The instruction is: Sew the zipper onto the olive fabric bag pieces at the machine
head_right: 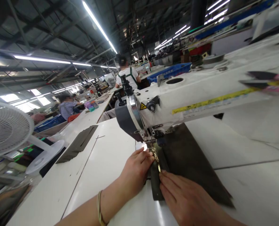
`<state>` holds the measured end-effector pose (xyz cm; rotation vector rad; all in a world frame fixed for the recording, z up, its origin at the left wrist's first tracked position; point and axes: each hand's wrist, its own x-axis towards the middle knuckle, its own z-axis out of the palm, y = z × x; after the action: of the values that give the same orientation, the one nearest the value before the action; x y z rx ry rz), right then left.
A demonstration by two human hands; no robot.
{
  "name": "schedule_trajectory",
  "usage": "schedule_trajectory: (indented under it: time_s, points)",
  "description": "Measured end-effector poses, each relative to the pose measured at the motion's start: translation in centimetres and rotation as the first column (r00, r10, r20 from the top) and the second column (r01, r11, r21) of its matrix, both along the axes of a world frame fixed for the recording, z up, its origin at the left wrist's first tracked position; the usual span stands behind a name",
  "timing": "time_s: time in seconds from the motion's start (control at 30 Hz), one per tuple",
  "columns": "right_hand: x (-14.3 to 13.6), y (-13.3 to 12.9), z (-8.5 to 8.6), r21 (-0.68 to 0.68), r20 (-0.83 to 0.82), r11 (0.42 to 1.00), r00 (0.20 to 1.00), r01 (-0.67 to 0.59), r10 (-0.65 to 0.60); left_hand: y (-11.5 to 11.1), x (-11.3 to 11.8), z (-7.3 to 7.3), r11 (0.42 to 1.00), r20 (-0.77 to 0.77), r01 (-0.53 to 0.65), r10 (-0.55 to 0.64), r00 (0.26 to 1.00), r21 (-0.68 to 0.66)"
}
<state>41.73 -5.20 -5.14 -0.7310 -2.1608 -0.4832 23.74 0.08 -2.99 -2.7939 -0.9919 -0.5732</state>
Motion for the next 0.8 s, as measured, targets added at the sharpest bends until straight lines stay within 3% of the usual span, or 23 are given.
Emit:
schedule_trajectory:
  time_s: [0.3, 0.53, 0.8]
  points:
    - [-0.1, 0.7, -0.5, 0.019, 0.034, 1.0, 0.999, 0.023, -0.023, 0.6, 0.0, -0.1, 0.996, 0.05, -0.045, 0.05, 0.998, -0.082]
    - [-0.5, 0.8, -0.7, 0.046, -0.041, 0.998, 0.999, 0.03, -0.028, 0.4, -0.6, -0.6, 0.998, 0.052, -0.022, 0.019, 0.998, 0.054]
    - [-0.8, 0.8, 0.3, 0.088, -0.073, 0.996, 0.997, 0.017, -0.011, 0.0, -0.6, -0.7, 1.0, 0.048, -0.005, 0.006, 0.999, -0.017]
